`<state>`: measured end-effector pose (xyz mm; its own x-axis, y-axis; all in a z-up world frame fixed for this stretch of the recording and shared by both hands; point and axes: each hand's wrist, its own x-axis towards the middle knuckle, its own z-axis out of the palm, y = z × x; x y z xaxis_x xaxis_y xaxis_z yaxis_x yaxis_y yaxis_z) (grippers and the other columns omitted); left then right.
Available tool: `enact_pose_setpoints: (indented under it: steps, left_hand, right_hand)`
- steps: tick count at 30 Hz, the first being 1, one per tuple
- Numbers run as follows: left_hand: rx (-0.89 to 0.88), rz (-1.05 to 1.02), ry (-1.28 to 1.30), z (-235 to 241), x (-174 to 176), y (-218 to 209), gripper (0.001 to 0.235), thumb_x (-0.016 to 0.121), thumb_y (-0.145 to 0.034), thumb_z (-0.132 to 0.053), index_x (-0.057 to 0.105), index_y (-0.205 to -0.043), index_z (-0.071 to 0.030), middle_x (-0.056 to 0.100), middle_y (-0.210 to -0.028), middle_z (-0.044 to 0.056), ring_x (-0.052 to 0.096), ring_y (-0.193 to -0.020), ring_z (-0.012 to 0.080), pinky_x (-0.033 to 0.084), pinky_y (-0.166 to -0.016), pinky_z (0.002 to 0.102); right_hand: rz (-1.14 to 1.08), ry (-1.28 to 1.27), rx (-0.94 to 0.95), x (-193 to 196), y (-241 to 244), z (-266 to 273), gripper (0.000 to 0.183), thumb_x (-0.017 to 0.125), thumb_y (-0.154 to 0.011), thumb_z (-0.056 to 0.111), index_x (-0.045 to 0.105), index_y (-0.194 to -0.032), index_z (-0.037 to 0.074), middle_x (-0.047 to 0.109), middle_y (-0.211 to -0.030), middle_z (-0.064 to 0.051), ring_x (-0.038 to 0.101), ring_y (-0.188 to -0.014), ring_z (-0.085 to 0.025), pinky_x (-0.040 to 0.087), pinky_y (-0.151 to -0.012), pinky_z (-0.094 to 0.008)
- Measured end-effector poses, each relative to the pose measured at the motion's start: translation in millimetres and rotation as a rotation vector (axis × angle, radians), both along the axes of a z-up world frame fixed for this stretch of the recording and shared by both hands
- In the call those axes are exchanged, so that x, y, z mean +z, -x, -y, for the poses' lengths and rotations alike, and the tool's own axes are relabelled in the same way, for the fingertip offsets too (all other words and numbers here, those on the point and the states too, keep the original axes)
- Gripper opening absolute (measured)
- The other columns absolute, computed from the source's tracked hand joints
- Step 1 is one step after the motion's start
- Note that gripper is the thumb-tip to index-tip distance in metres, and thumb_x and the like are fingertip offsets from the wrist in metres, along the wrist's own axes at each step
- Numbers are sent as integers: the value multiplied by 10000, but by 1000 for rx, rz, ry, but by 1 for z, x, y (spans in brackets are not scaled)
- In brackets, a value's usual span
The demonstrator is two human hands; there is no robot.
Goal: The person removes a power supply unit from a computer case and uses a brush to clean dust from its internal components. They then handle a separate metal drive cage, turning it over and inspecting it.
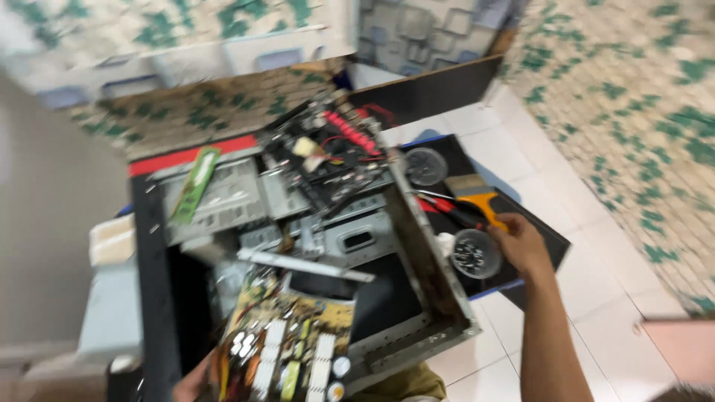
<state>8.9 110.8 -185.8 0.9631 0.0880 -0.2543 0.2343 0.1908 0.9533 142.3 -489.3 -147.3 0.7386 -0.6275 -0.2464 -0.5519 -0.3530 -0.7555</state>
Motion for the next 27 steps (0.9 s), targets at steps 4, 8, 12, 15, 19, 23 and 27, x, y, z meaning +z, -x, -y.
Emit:
enact_pose_setpoints:
  steps: [4, 8, 12, 15, 19, 23, 27]
  left_hand:
    - [425, 325, -202, 101, 79, 8, 859, 679, -706, -521, 555, -1363, 17, 661, -1047, 140, 568, -873, 136, 392, -777, 206]
    - [604, 205, 136, 121, 120, 6, 911, 819, -557, -449, 584, -1325, -18, 701, -1069, 175, 666, -899, 215, 450, -777, 209]
    - [574, 1, 200, 120, 148, 5, 835, 821, -552, -355, 564, -1284, -46, 655, -1100, 220, 666, -863, 305, 507, -730, 327]
    - [517, -40, 159, 118, 150, 8, 817, 813, -589, -371, 554, -1296, -53, 611, -1010, 166, 525, -732, 219, 417, -660, 314]
    - [480, 9, 140, 117, 146, 8, 840, 809, -613, -434, 557, -1318, -53, 611, -998, 127, 447, -640, 147, 336, -624, 260]
    - [468, 33, 156, 115, 142, 9, 800, 817, -651, -399, 551, -1323, -55, 577, -894, 106, 407, -608, 135, 307, -590, 260]
    - [515, -5, 155, 116, 144, 8, 827, 815, -599, -394, 558, -1307, -53, 602, -1035, 147, 528, -747, 201, 376, -688, 277]
  right_hand:
    - [-125, 297, 140, -23, 6, 11, 489, 753, -841, 260, 675, -1323, 230, 709, -1322, -68, 663, -1165, -241, 464, -988, -376]
    - [-128, 454, 289, -25, 6, -3, 499, 747, -886, 231, 666, -1368, 132, 737, -1237, -160, 691, -1106, -348, 497, -935, -469]
    - [-397, 541, 204, 11, 6, -43, 559, 685, -916, 292, 601, -1465, 227, 725, -1320, -163, 643, -1213, -465, 505, -961, -588]
    - [-380, 555, 212, 10, 8, -48, 550, 679, -945, 357, 618, -1462, 180, 730, -1310, -180, 637, -1203, -493, 497, -959, -595]
    - [-355, 520, 203, 9, 8, -52, 519, 701, -925, 250, 644, -1434, 164, 752, -1276, -129, 649, -1204, -437, 486, -991, -557]
    - [-377, 479, 183, 19, 9, -67, 578, 732, -915, 265, 613, -1472, 166, 765, -1245, -131, 628, -1223, -430, 469, -1010, -565]
    - [-384, 522, 223, -17, 1, -42, 577, 715, -903, 318, 624, -1459, 189, 789, -1201, -131, 656, -1201, -420, 484, -1003, -539]
